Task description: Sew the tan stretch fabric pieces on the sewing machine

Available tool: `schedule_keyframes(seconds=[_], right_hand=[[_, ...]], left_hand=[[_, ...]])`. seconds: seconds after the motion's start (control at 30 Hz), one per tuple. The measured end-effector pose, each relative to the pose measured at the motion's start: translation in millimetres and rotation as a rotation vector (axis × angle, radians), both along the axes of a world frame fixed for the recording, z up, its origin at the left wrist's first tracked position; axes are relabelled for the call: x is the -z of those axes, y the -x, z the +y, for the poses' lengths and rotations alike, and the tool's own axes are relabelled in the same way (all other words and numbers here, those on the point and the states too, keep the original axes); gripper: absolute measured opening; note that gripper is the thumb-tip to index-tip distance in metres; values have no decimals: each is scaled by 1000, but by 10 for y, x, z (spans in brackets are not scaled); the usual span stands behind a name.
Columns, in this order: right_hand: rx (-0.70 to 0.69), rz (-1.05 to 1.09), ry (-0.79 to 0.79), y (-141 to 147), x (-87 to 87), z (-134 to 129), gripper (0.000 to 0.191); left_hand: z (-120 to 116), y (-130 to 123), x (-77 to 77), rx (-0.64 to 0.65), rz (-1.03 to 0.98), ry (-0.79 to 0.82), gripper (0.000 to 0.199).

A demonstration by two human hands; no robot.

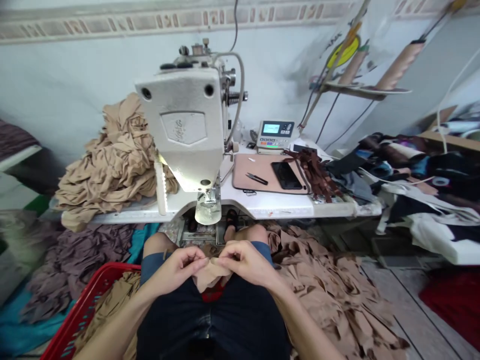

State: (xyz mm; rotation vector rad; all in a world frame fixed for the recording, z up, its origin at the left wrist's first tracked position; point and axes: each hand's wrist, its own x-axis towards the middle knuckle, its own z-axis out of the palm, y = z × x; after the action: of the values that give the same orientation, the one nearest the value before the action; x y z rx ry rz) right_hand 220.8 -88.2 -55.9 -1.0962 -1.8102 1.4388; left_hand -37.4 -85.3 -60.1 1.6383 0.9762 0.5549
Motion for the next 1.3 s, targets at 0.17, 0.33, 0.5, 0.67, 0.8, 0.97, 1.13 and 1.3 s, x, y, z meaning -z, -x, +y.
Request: schedule_keyframes(seconds=[0.17, 0.33, 0.5, 0.67, 0.8, 0.97, 1.13, 1.3], right_hand=[[233, 31, 29, 20, -66, -78, 44], [337, 3, -69, 91, -170, -202, 47], [440, -106, -404, 141, -400, -268, 38], [516, -67, -481, 171, -561, -95, 34], [575, -5, -369, 178, -560, 114, 36], [576, 74, -176, 142, -511, 279, 43], [615, 155, -174, 128, -502, 386, 48], [665, 174, -208, 107, -449, 510, 52]], left_hand=[[13, 27, -10, -131, -180, 15, 45], [67, 61, -86, -62, -39, -334, 31], [94, 49, -177, -63, -23, -541, 30], [197, -35, -400, -169, -114, -385, 31], [309, -89, -542, -265, -99, -295, 33], [433, -137, -610, -365, -25, -270, 33], [580, -208, -630, -483, -66, -280, 28], [698, -301, -611, -533, -223, -270, 18]])
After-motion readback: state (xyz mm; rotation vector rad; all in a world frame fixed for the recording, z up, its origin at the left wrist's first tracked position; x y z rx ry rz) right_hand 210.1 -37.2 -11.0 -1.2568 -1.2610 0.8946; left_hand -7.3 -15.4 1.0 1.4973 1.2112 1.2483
